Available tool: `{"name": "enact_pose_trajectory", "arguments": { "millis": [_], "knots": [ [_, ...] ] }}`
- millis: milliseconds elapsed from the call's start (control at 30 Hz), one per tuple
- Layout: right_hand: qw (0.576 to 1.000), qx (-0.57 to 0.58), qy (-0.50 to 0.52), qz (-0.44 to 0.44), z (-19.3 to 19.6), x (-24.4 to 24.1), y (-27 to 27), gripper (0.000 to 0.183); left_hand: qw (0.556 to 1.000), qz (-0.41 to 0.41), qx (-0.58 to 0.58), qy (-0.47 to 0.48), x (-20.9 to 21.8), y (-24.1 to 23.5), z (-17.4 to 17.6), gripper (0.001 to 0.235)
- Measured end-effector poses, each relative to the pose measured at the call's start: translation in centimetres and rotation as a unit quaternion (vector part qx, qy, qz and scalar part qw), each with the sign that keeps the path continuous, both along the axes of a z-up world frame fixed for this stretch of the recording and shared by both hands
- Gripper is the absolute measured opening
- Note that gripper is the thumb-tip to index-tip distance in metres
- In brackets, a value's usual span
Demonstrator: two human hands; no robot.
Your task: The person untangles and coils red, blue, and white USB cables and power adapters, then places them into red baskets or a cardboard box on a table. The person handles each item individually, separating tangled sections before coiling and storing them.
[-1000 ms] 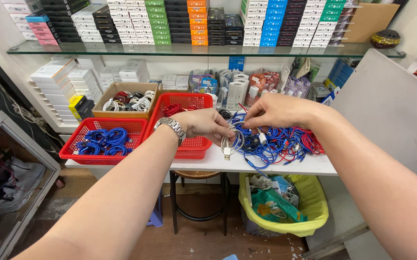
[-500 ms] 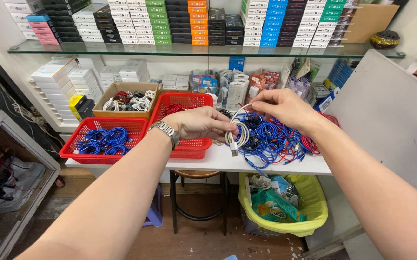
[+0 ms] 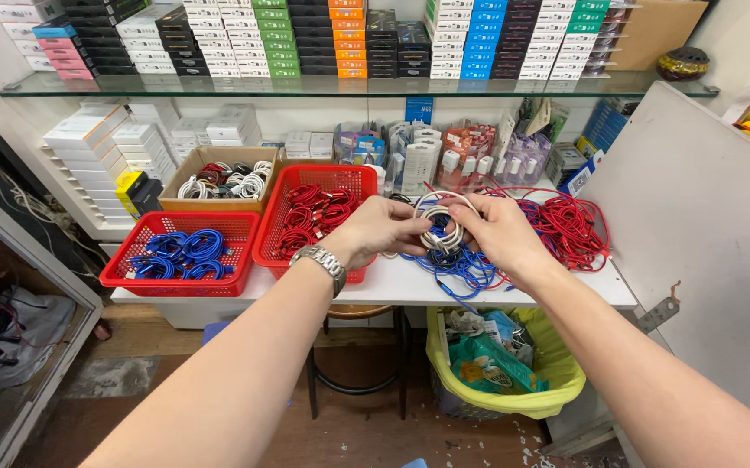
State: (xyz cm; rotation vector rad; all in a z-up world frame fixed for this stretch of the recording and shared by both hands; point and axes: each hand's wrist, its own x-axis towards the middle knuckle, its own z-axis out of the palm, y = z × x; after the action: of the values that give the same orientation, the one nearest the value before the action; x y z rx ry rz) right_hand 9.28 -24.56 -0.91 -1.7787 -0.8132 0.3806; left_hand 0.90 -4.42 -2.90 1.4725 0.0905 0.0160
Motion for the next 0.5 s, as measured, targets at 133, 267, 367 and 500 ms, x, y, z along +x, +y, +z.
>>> {"name": "enact_pose_trajectory", "arguments": {
  "millis": [133, 267, 367, 500],
  "knots": [
    [0.999, -0.013, 0.008, 0.034, 1.8, -0.4, -0.5, 0.037, 0.987, 0.057, 0.150, 0.003, 0.5, -1.0, 1.6, 0.021],
    [0.991, -0.080, -0.082, 0.070, 4.1, 0.2, -1.7, 0.033, 0.946, 0.061, 0.319, 0.004, -0.2, -1.0, 3.7, 0.018],
    [0.976, -0.116, -0.171, 0.063, 5.2, 1.5, -2.7, 0.030, 0.913, 0.040, 0.407, -0.009, -0.7, -1.1, 4.8, 0.018],
    [0.927, -0.138, -0.341, 0.071, 5.8, 4.4, -4.1, 0.031, 0.922, -0.020, 0.385, -0.017, -0.7, -1.2, 5.1, 0.022]
  ]
}}
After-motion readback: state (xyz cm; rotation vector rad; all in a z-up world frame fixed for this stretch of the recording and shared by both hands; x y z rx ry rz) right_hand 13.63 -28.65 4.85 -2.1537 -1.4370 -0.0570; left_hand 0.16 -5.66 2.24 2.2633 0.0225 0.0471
